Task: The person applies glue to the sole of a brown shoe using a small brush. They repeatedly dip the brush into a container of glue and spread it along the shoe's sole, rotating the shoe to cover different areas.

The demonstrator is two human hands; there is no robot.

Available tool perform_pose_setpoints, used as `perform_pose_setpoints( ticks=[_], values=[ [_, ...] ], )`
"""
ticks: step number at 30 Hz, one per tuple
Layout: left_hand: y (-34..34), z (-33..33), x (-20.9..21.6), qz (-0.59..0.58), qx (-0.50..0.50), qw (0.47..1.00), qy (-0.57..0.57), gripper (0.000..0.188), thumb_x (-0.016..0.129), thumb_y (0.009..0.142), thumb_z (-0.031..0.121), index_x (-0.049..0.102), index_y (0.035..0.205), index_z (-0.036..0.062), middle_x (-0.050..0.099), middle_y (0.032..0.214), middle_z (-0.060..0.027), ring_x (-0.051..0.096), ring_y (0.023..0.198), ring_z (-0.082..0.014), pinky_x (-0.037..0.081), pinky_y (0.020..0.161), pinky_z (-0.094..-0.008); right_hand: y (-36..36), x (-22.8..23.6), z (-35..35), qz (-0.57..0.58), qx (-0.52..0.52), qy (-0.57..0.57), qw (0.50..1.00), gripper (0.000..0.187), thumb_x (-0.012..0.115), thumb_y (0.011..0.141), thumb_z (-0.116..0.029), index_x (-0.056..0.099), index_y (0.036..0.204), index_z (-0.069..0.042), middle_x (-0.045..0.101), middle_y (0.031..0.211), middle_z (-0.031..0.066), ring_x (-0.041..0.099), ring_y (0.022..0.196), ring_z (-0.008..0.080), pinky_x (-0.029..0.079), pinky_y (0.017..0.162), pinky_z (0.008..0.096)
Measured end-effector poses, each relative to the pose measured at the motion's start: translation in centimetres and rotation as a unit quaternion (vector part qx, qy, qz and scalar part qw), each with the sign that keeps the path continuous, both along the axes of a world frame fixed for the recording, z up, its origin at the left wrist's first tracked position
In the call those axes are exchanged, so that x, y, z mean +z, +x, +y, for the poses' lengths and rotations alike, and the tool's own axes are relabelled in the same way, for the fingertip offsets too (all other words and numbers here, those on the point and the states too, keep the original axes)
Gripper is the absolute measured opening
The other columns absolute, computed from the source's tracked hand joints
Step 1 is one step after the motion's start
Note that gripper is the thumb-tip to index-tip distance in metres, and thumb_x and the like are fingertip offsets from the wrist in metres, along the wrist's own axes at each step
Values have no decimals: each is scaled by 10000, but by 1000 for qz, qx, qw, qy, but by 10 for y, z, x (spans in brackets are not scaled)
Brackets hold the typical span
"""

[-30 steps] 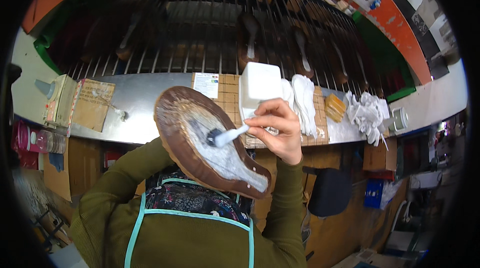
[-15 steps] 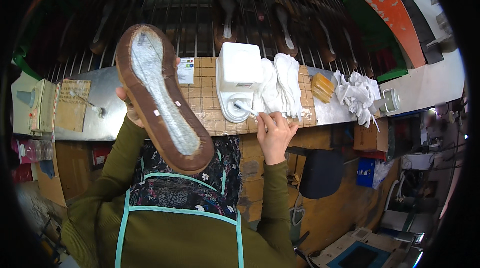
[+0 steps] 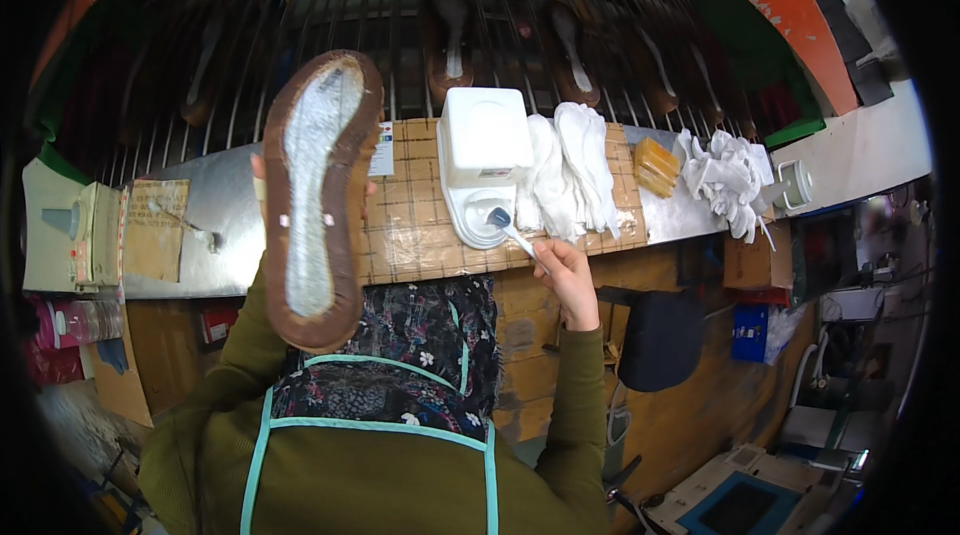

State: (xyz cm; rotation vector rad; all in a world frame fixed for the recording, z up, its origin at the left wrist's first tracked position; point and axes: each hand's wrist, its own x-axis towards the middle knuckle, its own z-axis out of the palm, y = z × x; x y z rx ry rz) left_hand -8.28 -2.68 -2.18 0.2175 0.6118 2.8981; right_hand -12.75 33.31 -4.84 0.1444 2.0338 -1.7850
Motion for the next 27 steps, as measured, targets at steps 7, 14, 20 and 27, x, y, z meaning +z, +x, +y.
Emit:
perform_pose_setpoints(
  ticks=[7,14,20,27],
  values=[
    [8,20,-32,-66,54,957,-277,921,634,757,658,375,1376,28,519,1276,-128,503,1189,-229,409,1018,-363,21,21,-52,451,-98,297,836,123,759,760,-118,732,880,-112,617,778,-1,533,699,116,345,734,269],
    [2,36,-10,23,33,960,-278,1033,755,699,556,283,1432,2,451,1355,-122,459,1240,-223,368,1045,-351,30,72,-98,583,-108,191,782,245,792,681,-48,744,911,-121,601,846,-9,541,740,155,355,814,294],
    [9,35,-3,65,69,942,-321,1021,783,691,470,288,1422,-44,449,1356,-132,442,1251,-231,333,1067,-345,35,68,-123,472,-77,41,877,186,747,759,-12,726,943,-22,538,925,40,503,690,82,425,597,194],
    [16,27,7,98,67,932,-343,1038,824,666,403,286,1416,-73,445,1359,-147,435,1257,-235,325,1072,-343,7,85,-137,493,-83,28,865,152,720,789,-23,723,940,-14,535,892,39,494,686,87,403,591,213]
  ],
)
